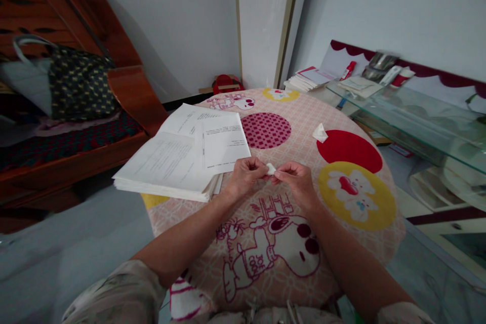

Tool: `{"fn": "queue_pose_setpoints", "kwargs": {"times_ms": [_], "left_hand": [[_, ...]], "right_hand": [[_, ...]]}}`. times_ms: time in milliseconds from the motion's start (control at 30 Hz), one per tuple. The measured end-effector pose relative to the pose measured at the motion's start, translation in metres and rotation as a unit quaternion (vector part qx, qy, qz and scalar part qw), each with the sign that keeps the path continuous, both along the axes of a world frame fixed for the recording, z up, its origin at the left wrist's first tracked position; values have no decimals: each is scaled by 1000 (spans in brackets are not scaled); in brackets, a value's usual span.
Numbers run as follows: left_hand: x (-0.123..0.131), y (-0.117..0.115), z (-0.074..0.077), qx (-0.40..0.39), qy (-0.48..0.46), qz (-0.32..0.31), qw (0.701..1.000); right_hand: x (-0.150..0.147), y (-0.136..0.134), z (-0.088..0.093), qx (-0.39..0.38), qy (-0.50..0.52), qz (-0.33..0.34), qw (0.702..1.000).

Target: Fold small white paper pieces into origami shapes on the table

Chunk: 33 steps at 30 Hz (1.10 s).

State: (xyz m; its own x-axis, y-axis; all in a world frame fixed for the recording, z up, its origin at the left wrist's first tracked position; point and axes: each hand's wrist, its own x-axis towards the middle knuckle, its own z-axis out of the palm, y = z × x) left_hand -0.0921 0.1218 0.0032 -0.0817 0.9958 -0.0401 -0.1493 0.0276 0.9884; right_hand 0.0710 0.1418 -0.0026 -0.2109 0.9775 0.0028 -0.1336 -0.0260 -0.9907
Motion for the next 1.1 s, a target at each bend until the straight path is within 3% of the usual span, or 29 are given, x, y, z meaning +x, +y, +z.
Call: {"fn": "queue_pose_setpoints", "kwargs": {"times_ms": [200, 400, 933, 1100], "left_hand": [[-1, 1, -1, -1, -2, 30, 1000], [-1, 3, -5, 0, -30, 52, 998], [4, 0, 0, -9, 6, 60, 998], [4, 0, 1, -8, -13, 62, 998]], "right_hand": [[2, 3, 1, -40, 50, 28, 998], [5, 4, -1, -29, -10, 91, 995], [1, -1, 0, -40, -33, 46, 998], [1, -1, 1, -12, -53, 70, 996]]}}
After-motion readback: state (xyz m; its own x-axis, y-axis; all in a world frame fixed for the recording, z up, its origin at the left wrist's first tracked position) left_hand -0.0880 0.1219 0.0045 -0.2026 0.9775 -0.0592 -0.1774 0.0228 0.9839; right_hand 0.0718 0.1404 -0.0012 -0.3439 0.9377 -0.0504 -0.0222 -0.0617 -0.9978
